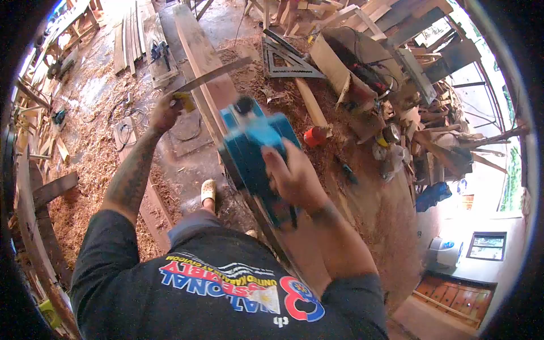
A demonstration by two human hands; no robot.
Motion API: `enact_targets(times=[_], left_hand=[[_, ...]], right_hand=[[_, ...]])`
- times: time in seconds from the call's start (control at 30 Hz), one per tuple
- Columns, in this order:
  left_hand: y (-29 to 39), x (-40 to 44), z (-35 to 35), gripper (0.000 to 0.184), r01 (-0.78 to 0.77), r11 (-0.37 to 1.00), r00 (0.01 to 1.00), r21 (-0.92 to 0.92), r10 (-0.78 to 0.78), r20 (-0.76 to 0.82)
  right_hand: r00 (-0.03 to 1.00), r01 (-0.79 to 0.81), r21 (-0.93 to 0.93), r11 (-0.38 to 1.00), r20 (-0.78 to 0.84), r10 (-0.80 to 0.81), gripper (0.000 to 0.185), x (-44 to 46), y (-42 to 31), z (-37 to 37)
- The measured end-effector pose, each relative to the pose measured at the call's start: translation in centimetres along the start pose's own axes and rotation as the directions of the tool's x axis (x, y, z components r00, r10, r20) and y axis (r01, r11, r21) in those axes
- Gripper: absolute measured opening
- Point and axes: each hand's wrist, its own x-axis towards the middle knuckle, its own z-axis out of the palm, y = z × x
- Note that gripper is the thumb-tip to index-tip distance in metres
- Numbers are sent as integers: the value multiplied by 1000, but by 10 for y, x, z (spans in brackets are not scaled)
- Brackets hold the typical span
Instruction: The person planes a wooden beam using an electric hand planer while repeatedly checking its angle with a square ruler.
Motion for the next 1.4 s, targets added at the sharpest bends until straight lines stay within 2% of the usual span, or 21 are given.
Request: enact_targets(times=[0.03,0.2,0.23,0.37,0.4,0.53,0.63,0.67,0.77,0.83,0.9,0.97,1.03,1.07,1.1,1.13,1.17,1.23,1.27,1.33,1.4], left_hand=[[28,6,7,30,-67,993,998,98,66,11],[29,40,42,26,-177,979,984,98,174,34],[26,41,42,26,-196,976,981,91,194,28],[33,37,44,26,-142,985,989,101,136,61],[32,38,45,26,-138,986,989,97,132,62],[37,32,39,28,-177,980,984,88,176,11],[19,36,39,32,-5,996,999,84,1,43],[30,28,35,35,143,988,990,-64,-141,32],[-25,-3,41,34,171,820,943,-546,-297,-151],[-42,-40,20,31,318,735,861,-599,-488,-142],[-129,-93,13,34,252,870,922,-425,-349,-170],[-139,-140,-6,35,454,676,798,-581,-599,-72],[-176,-188,-17,38,417,661,810,-624,-582,-75],[-178,-201,-25,38,440,659,795,-610,-602,-77],[-178,-212,-34,38,463,656,779,-596,-622,-80],[-191,-223,-39,35,367,692,820,-621,-556,-134],[-183,-220,-52,32,490,677,764,-549,-637,-102],[-168,-210,-66,32,364,812,806,-456,-520,-282],[-157,-199,-75,32,338,807,823,-485,-504,-264],[-127,-173,-84,32,317,805,826,-501,-494,-271],[-98,-157,-82,30,296,817,845,-495,-466,-263]], right_hand=[[1000,-24,-35,999,-15,23,43,-38,12,-11],[979,-204,-186,961,-58,197,58,-222,72,-61],[986,-165,-201,966,-64,155,60,-248,87,-70],[988,-153,-199,968,-47,147,65,-254,73,-68],[991,-128,-205,970,-52,120,63,-248,90,-68],[992,-118,-126,985,-56,112,54,-158,48,-37],[998,-45,-104,994,-43,40,48,-68,17,-13],[999,-28,-95,995,-31,25,43,-36,5,-4],[998,65,-65,996,0,-65,42,58,-19,18],[989,143,-126,982,-20,-146,46,124,-33,37],[994,108,-94,990,-15,-110,46,193,-54,56],[979,206,-78,975,13,-206,47,275,-67,71],[950,310,-164,937,30,-309,65,354,-82,85],[955,295,-104,950,62,-289,60,380,-96,95],[958,276,-44,960,97,-271,56,397,-105,101],[949,308,-69,949,91,-301,57,406,-101,100],[939,341,-91,936,85,-334,59,411,-97,101],[913,408,-131,904,72,-402,64,412,-86,102],[898,441,-153,885,63,-436,66,406,-81,102],[979,201,-113,973,42,-198,54,338,-92,91],[968,247,-109,963,75,-240,50,275,-59,66]])
